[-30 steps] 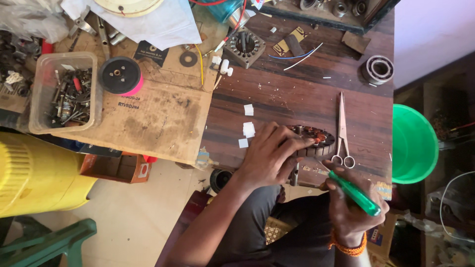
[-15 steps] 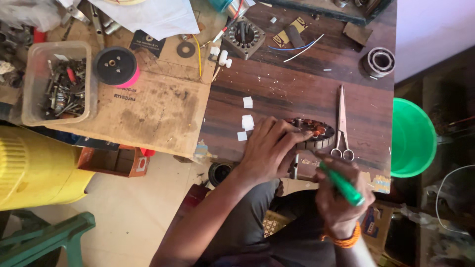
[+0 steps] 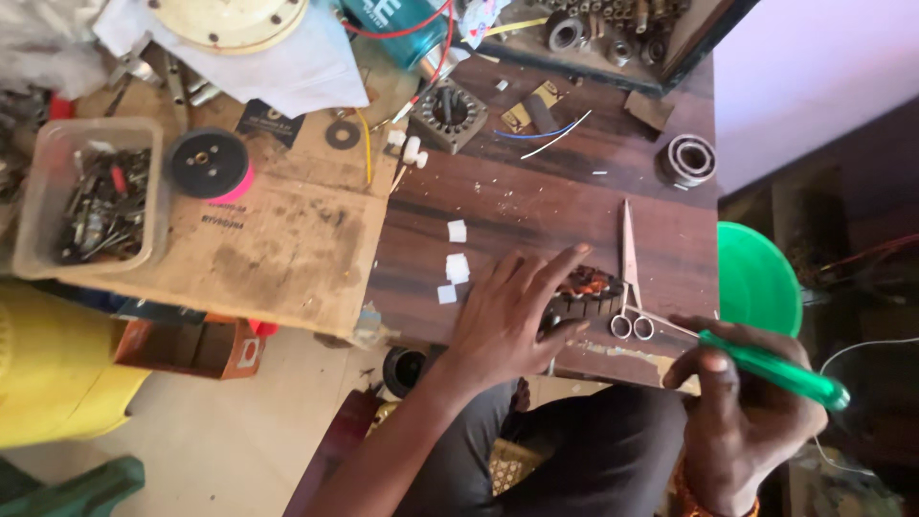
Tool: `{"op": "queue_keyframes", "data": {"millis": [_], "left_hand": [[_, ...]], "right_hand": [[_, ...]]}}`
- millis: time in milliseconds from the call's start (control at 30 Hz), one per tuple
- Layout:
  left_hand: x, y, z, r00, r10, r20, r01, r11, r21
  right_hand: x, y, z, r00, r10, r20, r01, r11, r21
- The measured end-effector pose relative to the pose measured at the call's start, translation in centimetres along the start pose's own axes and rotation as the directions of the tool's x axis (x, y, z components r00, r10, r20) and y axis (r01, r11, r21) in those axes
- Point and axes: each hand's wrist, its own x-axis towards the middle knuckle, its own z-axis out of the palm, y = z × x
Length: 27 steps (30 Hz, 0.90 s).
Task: The person sits at a workbench reworking an electric motor armature, using a green-handled screwdriver to pry and adjust the copper windings around the laminated core. They rotate the armature to work around it, then hold it on their lap and continue adjusting the windings by hand.
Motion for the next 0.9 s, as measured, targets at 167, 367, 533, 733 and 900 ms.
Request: {"op": "queue_keyframes", "data": {"millis": [167, 367, 533, 733, 900], "left_hand": [[-0.3, -0.5, 0.5, 0.996, 0.039, -0.083, -0.043, 0.997, -0.059], [-0.8, -0.8, 0.7, 0.995, -0.015, 0.096, 0.018, 1.0, -0.022], [-0.6, -0.6, 0.0, 0.986, -0.062, 0.157, 0.069, 0.997, -0.041], [-0.2, -0.4, 0.0, 0.996, -0.062, 0.069, 0.066, 0.996, -0.064], [-0.3, -0.7, 0.1, 0.992, -0.061, 0.109, 0.072, 0.993, -0.096]], "right_hand": [[1.7, 0.5, 0.4, 0.986, 0.109, 0.13, -0.086, 0.982, -0.171], [1.3, 0.9, 1.3, 0.962, 0.255, 0.101, -0.197, 0.899, -0.392], [1.7, 0.5, 1.8, 0.945, 0.272, 0.182, -0.16, 0.869, -0.468], [2.0, 0.5, 2.4, 0.949, 0.2, 0.244, -0.049, 0.857, -0.514], [1.3, 0.5, 2.6, 0.962, 0.169, 0.212, -0.07, 0.911, -0.407]]}}
